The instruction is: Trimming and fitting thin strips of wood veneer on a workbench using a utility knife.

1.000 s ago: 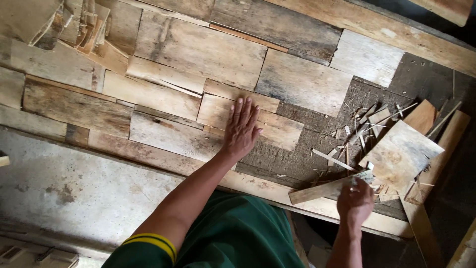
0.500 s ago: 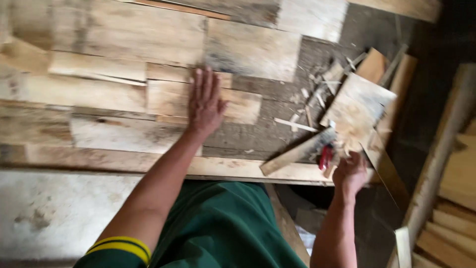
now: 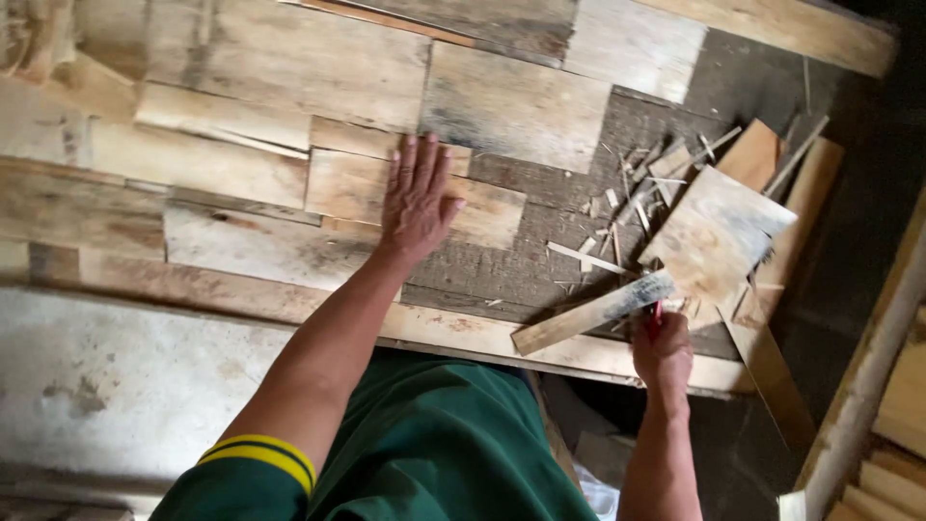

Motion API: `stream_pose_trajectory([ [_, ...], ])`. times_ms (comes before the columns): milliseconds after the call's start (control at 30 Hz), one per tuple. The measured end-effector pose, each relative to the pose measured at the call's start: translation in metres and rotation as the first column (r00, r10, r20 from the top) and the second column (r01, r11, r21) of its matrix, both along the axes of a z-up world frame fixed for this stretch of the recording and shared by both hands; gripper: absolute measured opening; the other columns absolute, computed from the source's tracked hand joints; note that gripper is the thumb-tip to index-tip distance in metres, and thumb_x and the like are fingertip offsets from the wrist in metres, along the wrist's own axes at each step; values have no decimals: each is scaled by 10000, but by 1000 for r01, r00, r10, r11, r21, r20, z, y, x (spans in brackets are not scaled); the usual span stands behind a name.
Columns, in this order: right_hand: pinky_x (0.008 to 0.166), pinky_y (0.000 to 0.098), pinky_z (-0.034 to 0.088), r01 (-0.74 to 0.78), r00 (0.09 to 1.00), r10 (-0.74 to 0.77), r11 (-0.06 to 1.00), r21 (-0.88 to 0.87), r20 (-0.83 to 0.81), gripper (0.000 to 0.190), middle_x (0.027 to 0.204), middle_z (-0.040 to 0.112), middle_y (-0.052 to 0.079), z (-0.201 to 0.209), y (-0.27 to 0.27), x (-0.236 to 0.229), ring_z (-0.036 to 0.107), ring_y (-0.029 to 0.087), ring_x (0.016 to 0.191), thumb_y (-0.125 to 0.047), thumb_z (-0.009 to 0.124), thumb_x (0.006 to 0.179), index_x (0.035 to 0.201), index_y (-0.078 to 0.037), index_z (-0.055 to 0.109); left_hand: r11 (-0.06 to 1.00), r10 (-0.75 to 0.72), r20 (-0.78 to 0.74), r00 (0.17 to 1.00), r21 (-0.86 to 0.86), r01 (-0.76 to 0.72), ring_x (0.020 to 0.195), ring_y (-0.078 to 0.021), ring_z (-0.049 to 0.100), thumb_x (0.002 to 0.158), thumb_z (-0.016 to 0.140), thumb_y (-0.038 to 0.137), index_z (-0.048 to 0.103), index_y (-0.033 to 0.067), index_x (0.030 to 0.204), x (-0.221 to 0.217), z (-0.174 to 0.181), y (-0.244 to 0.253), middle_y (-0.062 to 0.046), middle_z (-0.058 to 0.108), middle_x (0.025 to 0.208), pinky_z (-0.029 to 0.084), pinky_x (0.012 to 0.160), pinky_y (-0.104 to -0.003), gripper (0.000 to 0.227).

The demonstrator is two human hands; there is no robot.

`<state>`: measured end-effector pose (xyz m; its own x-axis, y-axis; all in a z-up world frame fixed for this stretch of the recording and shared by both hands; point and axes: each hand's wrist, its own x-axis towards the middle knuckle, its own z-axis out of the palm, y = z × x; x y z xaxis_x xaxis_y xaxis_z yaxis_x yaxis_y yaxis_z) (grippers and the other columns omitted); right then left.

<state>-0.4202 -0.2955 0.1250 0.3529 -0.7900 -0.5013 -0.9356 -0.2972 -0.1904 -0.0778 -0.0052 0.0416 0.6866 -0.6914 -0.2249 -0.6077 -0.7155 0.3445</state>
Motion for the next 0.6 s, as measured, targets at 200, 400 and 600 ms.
stream_pose_trajectory([
  [200,813,556,532,-263,937,264,964,34,-231,238,1022,716,272,-44,-87,-102,683,483,946,-236,566,1047,1228,-94,627,1000,22,76,997,-2,-22,1608,-379,-5,1105,362,590,330,-16,1618,-4,-14,4,-176,54,1746,-27,1311,-488,794],
  [400,867,556,538,-377,875,344,926,-32,-340,281,1111,745,238,110,-73,35,691,465,1038,-331,601,1099,1344,-199,643,998,40,115,993,-47,-34,1617,-359,-18,1079,365,599,391,4,1600,-6,-11,5,-151,24,1749,-35,1321,-473,792],
  [600,988,323,568,-396,911,336,873,283,237,485,1419,647,26,95,24,205,674,188,1220,-34,342,1114,1346,-295,680,995,17,166,986,90,-32,1589,-382,-2,1049,318,670,406,30,1591,-4,-9,3,-241,28,1709,-48,1286,-450,843],
])
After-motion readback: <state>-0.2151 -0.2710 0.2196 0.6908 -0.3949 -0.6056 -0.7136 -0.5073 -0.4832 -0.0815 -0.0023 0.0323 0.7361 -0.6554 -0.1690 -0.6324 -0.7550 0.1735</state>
